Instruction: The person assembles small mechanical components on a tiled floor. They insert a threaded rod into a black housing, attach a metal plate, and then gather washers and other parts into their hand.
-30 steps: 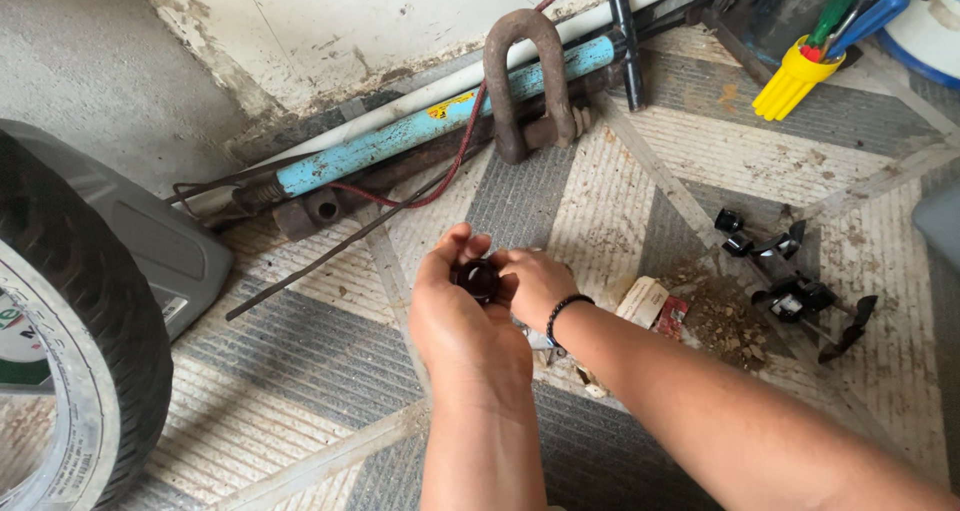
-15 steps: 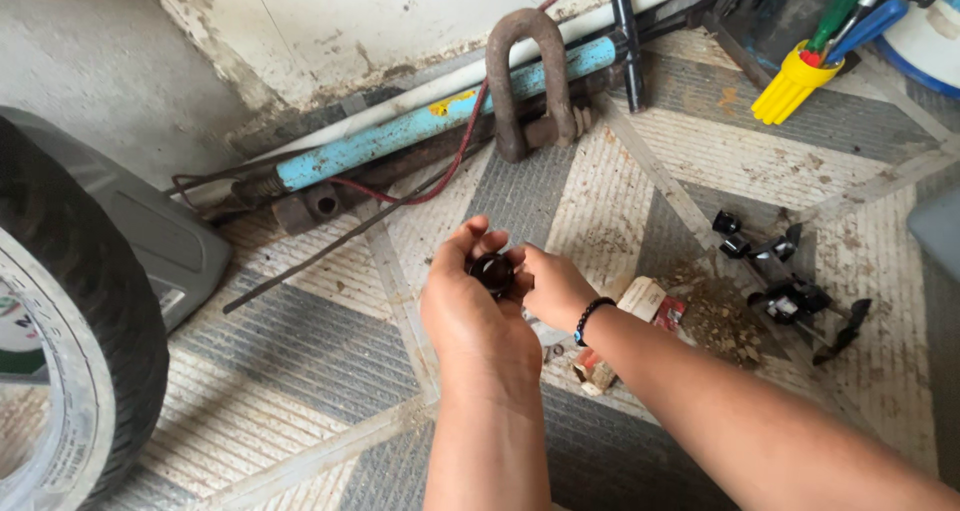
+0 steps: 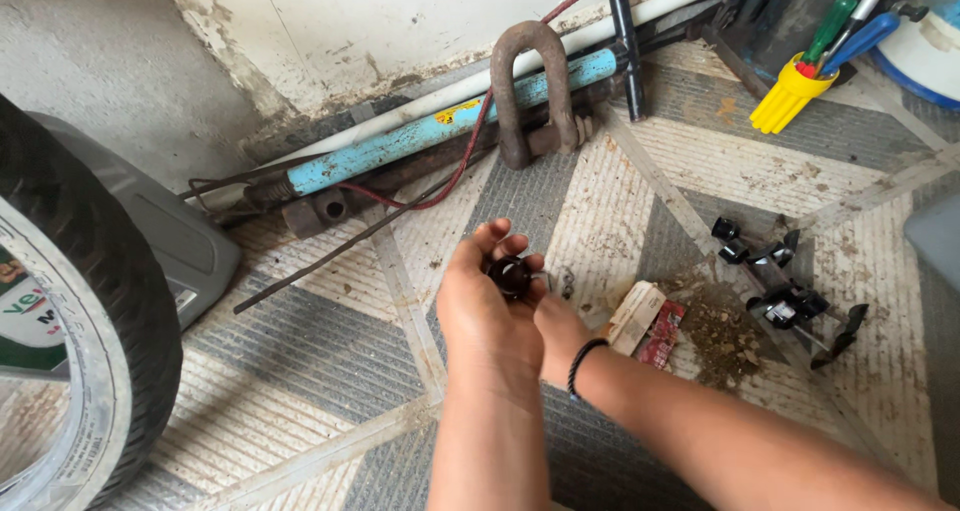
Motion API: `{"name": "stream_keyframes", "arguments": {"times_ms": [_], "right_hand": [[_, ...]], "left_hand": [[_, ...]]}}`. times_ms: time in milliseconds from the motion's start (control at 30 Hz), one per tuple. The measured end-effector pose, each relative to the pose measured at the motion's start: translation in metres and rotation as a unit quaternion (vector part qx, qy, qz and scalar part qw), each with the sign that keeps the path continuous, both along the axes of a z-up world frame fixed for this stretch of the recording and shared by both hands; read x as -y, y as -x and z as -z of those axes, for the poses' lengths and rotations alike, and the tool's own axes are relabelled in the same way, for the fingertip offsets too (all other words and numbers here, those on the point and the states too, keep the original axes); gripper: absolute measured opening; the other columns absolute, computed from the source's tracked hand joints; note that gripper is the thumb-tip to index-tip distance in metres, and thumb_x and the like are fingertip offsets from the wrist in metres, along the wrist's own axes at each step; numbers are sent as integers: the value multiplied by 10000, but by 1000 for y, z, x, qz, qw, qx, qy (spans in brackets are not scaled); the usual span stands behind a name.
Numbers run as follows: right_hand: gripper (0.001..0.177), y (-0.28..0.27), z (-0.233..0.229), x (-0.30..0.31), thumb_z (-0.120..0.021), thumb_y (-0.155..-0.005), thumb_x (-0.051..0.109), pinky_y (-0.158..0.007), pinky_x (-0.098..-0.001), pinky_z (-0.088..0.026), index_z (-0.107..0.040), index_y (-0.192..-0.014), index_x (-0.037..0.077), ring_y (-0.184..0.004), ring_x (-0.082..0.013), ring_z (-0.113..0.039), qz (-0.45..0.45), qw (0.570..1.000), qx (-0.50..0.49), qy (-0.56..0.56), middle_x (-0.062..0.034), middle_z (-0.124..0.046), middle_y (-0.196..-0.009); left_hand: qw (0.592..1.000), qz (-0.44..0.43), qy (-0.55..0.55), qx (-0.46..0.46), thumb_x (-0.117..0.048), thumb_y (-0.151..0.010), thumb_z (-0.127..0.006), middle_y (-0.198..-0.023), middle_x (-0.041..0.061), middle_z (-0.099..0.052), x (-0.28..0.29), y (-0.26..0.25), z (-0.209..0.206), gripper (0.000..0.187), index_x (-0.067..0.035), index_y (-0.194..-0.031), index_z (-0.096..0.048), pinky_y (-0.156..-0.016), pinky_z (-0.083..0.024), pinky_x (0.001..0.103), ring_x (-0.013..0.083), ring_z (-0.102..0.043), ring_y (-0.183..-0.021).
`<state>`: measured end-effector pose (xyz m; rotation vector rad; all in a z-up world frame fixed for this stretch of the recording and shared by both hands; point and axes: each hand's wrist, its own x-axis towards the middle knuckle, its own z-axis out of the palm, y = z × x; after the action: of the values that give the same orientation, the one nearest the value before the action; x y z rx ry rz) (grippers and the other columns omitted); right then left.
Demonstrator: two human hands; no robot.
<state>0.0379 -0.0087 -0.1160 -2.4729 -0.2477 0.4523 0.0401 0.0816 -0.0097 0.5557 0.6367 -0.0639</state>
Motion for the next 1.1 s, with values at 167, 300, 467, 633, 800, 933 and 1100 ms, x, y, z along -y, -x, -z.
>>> {"name": "stream_keyframes", "arguments": {"times_ms": [167,300,467,633,800,933,1100], "right_hand": [[236,-15,-41,34,-732,-856,241,-821,-371,-548,-738,-1009,61,-900,-216,-683,38,996,42,-71,-121,-736,-965],[220,-9,-66,92,-757,-873,184,-757,-266,-566,-754,-1023,23,-848,-116,-698,103,960,63,-253,-60,-778,-955],[199,21,-77,132,-766,-869,108,-695,-246,-539,-759,-1045,15,-818,-87,-657,154,956,111,-224,-59,-772,-951],[331,40,-64,152,-698,-850,62,-791,-194,-552,-717,-1181,67,-931,-56,-678,171,903,71,-387,-6,-754,-1099],[228,33,-37,153,-665,-957,240,-631,-271,-535,-783,-1131,152,-732,-139,-654,183,972,-91,-117,-13,-793,-1024],[380,21,-33,153,-570,-1067,329,-646,-279,-500,-788,-1086,18,-700,-194,-604,218,964,-151,-31,-255,-746,-933],[260,13,-15,167,-658,-917,143,-600,-275,-495,-786,-1100,10,-687,-100,-568,327,809,-191,-450,-15,-785,-933]], "left_hand": [[985,47,-162,39,-196,-918,-677,-710,40,-633,-14,-2,12,175,-36,-978,-717,-481,-400,320,186,-548,-573],[898,195,-382,99,-86,-830,-683,-765,93,-706,12,1,21,297,-69,-1117,-754,-534,-455,370,228,-633,-597],[724,297,-599,168,-118,-776,-747,-912,170,-776,54,26,23,369,-112,-1145,-757,-753,-576,347,242,-746,-785],[736,226,-623,136,-208,-850,-739,-788,167,-755,54,27,4,195,-70,-976,-797,-672,-573,366,261,-729,-657],[811,213,-541,64,-256,-907,-706,-686,105,-768,41,21,-18,259,-12,-875,-786,-546,-535,308,146,-661,-530],[888,205,-402,92,-195,-902,-685,-714,86,-760,45,17,-10,220,5,-948,-763,-466,-462,250,95,-607,-519],[912,250,-310,103,-151,-934,-639,-730,81,-726,47,15,-5,200,16,-967,-745,-436,-397,236,93,-555,-514]]}}
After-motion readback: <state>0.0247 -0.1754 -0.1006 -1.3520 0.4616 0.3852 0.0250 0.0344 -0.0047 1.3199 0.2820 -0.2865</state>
